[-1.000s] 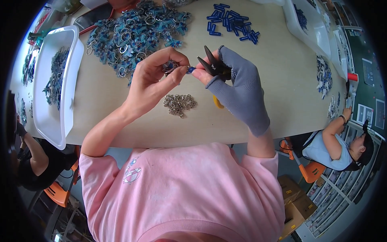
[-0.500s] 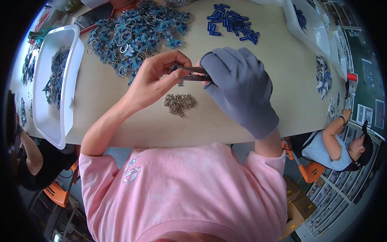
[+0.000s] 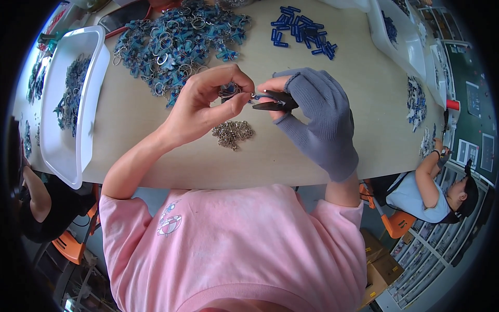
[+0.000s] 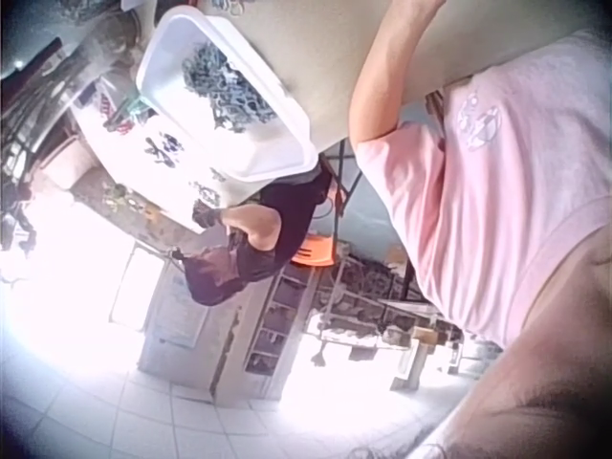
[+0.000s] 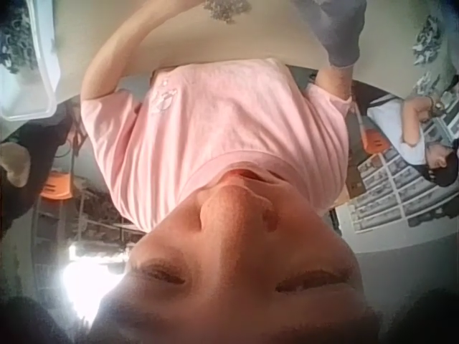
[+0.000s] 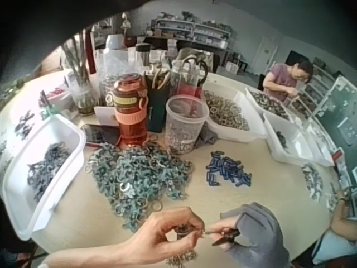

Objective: The person assembles keychains by attaching metal rings and chains to plastic charms using pliers.

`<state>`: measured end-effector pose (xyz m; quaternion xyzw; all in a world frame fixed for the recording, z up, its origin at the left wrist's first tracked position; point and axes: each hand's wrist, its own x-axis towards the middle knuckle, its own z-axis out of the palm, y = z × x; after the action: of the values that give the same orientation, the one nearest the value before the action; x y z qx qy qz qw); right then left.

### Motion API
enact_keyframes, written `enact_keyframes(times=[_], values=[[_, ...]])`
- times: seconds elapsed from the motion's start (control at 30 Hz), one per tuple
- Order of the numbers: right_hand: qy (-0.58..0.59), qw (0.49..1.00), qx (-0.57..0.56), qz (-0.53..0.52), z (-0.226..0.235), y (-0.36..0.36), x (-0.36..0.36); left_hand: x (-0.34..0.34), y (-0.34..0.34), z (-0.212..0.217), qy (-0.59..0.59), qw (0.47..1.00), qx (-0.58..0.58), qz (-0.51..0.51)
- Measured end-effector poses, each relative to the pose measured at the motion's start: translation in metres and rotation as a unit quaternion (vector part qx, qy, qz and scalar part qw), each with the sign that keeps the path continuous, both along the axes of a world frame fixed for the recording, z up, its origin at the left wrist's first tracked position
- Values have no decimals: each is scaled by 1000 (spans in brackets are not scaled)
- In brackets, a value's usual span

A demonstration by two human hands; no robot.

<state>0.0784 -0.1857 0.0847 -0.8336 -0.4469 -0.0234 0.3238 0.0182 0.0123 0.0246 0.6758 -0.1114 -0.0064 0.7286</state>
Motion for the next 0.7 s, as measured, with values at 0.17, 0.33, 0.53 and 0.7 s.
enact_keyframes(times=[0.17, 0.33, 0.53, 0.7], values=[[-48, 998, -28, -35, -3, 2, -4, 0, -3, -6, -40, 998, 2, 45], [-93, 994, -51, -37, -4, 7, -8, 1, -2, -6, -78, 993, 47, 72], [166, 980, -14, -107, -2, 12, -11, 2, 0, -8, -148, 979, 114, 78], [311, 942, 83, -99, -6, 7, -2, 0, -1, -4, 77, 990, -116, -15]])
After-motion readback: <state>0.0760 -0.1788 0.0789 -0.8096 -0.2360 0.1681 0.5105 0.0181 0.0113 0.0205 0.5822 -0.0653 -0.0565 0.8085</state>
